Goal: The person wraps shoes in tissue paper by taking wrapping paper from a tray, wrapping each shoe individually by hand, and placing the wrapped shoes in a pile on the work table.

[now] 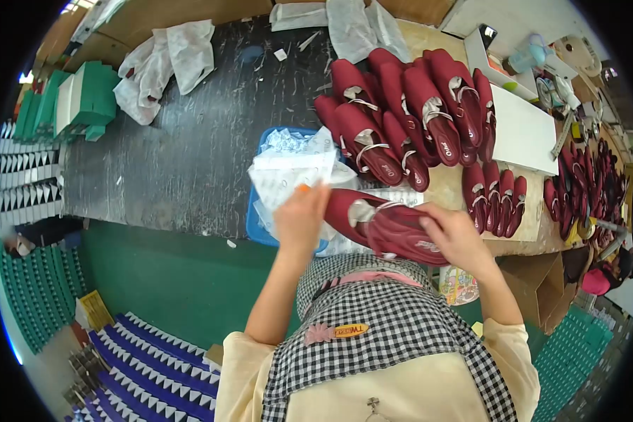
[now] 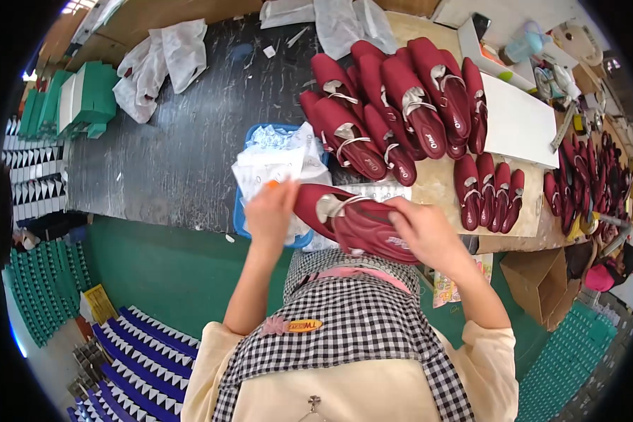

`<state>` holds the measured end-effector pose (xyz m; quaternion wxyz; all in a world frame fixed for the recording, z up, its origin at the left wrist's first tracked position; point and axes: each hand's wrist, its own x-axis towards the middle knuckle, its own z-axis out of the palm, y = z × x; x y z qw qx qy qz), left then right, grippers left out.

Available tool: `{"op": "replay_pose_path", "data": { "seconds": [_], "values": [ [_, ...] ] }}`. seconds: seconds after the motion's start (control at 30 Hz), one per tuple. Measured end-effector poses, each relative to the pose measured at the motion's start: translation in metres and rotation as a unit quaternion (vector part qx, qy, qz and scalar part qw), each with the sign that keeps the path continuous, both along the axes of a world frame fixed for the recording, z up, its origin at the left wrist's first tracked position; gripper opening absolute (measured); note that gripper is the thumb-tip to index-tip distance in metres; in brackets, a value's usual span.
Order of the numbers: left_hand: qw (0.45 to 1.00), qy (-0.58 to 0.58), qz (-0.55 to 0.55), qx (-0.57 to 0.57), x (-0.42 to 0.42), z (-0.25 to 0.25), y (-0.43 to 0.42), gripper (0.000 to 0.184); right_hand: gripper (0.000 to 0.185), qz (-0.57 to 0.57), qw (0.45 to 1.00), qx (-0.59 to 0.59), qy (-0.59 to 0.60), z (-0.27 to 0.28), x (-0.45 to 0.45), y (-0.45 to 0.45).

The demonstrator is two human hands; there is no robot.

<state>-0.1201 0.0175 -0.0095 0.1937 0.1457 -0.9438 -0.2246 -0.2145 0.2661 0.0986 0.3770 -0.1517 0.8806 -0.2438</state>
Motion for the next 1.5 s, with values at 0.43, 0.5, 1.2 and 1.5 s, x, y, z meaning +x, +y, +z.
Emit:
{"op": "replay_pose_path", "data": {
  "seconds": [0.43,0.5,1.2,1.5],
  "values": [
    [0.928,0.189,0.260,0.189,0.083,0.073,-0.110,0.026,0.019,0.117,0.865,-0.444,-0.204,-0.067,0.036,-0.273],
    [0.925,0.166,0.224,0.256,0.073,0.046,-0.095,0.025,0.017,0.116,0.890,-0.423,-0.121,-0.089,0.037,-0.240],
    [0.987,-0.108,0.094,-0.071,0.007,-0.003,-0.048,0.024,0.029,0.330,0.835,-0.214,0.384,-0.027,0.016,-0.037],
    [0.996,-0.007,0.089,0.019,0.067,0.029,-0.032,0.009,0.045,0.122,0.968,-0.215,-0.041,-0.097,0.042,-0.126]
  ]
}}
